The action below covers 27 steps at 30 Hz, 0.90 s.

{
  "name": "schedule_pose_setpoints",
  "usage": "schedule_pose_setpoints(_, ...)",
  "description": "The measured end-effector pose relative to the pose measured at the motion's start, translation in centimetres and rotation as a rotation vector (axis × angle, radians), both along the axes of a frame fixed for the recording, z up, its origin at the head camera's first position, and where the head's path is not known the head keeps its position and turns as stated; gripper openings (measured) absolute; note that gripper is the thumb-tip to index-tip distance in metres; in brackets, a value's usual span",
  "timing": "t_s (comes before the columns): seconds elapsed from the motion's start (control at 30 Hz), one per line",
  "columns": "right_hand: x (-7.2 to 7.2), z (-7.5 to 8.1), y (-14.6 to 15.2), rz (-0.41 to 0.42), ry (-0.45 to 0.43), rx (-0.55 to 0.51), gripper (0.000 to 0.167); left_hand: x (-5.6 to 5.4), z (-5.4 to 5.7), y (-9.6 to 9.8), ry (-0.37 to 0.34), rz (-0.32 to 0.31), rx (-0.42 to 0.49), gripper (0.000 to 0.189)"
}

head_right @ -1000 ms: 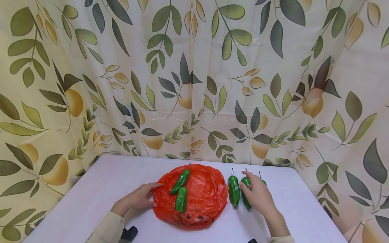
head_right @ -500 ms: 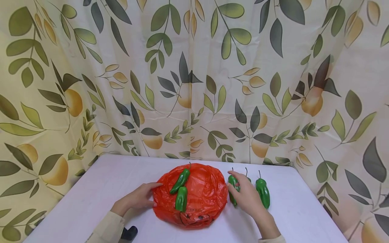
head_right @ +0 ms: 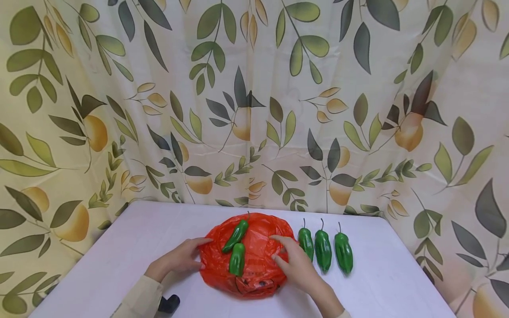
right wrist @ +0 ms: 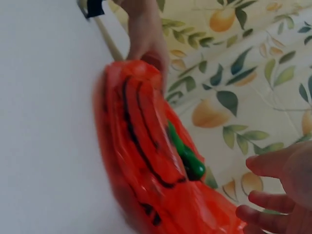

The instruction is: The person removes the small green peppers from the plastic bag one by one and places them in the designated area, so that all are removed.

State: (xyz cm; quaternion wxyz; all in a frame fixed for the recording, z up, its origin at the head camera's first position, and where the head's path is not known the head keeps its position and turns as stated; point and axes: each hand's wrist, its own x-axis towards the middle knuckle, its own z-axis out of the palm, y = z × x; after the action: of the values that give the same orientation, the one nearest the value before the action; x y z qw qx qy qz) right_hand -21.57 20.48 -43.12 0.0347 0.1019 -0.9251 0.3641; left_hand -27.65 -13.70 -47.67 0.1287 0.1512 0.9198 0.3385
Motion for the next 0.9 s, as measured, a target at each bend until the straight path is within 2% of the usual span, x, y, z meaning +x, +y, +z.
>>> schedule_pose_setpoints(0.2, 0.3, -0.8, -1.6, 0.098, -0.051, -0.061, 0.049, 0.0, -0.1, 0.0, 0.001, -0.002, 0.007, 0.074)
schedule_pose_setpoints(0.5, -0.1, -1.9, -4.0, 0.307, -0.087, -0.125, 0.044, -0.4, 0.0, -0.1, 0.008, 0.007, -0.011, 0.074)
schedule_pose_setpoints(0.77, 0.1, -3.0, -5.6, 0.364, -0.137, -0.101, 0.043, -0.6, -0.3, -0.1, 0.025, -0.021, -0.005, 0.075)
schedule_pose_setpoints(0.9, 0.3, -3.8, -5.7, 0.371, -0.220, -0.113, 0.045, -0.4, -0.4, -0.1, 0.024, -0.031, 0.004, 0.075)
